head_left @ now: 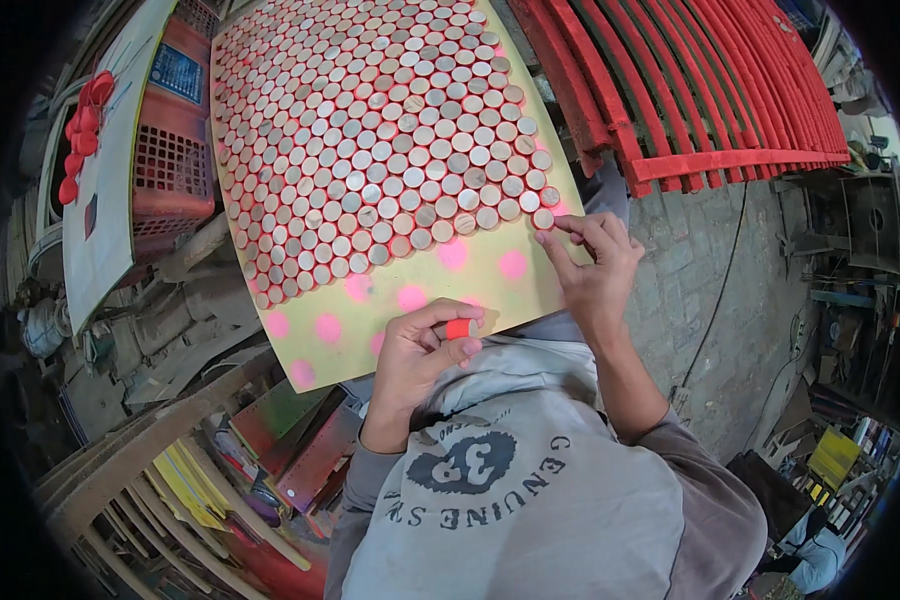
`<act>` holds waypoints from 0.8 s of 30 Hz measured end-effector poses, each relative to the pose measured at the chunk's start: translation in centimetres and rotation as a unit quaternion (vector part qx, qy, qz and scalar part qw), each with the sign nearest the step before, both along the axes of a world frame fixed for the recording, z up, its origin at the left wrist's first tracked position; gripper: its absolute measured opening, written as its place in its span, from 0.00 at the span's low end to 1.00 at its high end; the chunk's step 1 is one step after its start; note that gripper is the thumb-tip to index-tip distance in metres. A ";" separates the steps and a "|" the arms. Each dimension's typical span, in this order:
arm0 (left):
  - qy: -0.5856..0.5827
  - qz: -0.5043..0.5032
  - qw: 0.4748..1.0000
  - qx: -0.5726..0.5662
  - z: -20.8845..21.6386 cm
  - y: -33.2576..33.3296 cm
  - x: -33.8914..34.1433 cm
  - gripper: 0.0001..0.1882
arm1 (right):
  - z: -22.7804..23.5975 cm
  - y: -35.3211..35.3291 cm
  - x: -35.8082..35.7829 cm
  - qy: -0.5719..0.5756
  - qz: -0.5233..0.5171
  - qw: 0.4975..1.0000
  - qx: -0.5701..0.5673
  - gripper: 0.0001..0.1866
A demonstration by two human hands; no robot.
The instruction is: The person repeatedly picks up small red cylindrical pieces from a red slatted rack and places them onto a yellow board with pink circular markings. They align each piece into the grid pattern, occasionally adjusting the placement of adjacent pieces to maintain alignment.
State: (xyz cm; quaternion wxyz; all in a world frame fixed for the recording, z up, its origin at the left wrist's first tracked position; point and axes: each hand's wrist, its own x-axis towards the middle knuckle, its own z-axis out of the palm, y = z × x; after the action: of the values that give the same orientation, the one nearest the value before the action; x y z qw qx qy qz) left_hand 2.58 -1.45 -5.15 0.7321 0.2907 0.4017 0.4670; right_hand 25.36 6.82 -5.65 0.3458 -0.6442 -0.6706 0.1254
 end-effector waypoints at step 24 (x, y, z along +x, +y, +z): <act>-0.006 -0.009 1.000 0.022 0.0 -0.5 -0.4 0.17 | 2.7 4.4 -1.4 0.063 0.134 0.989 -0.028 0.40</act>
State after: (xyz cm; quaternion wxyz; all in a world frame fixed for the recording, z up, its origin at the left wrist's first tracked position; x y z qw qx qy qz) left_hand 2.21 -1.97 -5.10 0.7321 0.3073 0.3844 0.4710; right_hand 23.95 11.21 -2.93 0.3495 -0.5489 -0.7238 0.2294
